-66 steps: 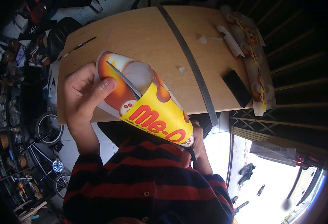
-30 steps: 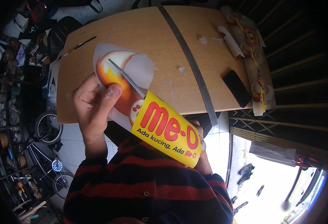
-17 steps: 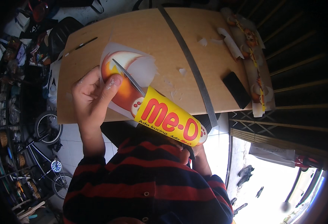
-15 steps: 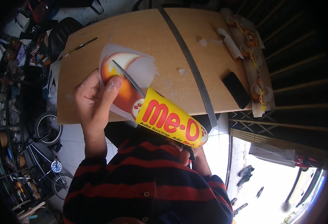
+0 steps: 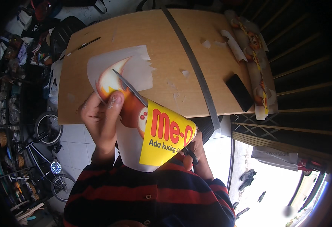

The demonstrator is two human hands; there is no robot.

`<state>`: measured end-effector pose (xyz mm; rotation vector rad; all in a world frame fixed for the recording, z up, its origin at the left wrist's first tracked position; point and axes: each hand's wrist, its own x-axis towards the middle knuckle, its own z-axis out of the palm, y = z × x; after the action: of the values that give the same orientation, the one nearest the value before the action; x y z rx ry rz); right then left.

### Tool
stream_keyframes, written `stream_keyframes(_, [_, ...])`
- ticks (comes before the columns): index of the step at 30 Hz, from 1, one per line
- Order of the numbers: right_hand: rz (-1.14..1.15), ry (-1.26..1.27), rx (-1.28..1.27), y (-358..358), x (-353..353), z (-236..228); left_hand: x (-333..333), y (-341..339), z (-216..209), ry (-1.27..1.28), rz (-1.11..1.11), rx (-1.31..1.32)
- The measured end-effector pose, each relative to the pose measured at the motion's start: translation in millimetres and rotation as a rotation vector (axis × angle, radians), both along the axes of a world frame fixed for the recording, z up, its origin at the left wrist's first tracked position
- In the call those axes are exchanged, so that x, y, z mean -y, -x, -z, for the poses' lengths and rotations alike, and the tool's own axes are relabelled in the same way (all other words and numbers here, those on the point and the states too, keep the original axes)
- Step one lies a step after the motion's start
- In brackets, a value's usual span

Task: The person cuts a printed paper advertisement featuring a cartoon cat using shears.

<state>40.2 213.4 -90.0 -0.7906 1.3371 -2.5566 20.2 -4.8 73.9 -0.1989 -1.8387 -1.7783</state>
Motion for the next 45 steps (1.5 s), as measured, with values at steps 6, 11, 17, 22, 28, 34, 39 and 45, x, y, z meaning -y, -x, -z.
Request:
stream_keyframes(6, [0.025, -0.193, -0.196, 15, -9, -5, 10, 1, 4, 0.134, 0.002, 0.031])
stream_keyframes(11, [0.081, -0.402, -0.276, 9, -24, 16, 7, -1, -3, 0.111, -0.007, 0.042])
stream_keyframes(17, [0.015, -0.309, -0.164, 6, -10, -8, 0, -4, -2, -0.014, 0.033, 0.061])
stream_keyframes(22, [-0.007, -0.286, -0.139, 10, -5, -14, 8, -1, 0, 0.085, 0.082, 0.062])
stream_keyframes(28, [-0.023, -0.276, -0.120, 11, -3, -18, 5, 0, -3, 0.046, 0.090, 0.089])
stream_keyframes(34, [-0.041, -0.267, -0.115, 14, -2, -23, 0, 1, -3, -0.029, 0.125, 0.169])
stream_keyframes(39, [-0.060, -0.270, -0.124, 16, -6, -27, -6, 1, -2, -0.124, 0.203, 0.218])
stream_keyframes(45, [-0.112, -0.265, -0.155, 28, -9, -33, 4, 16, 6, 0.037, 0.169, 0.120])
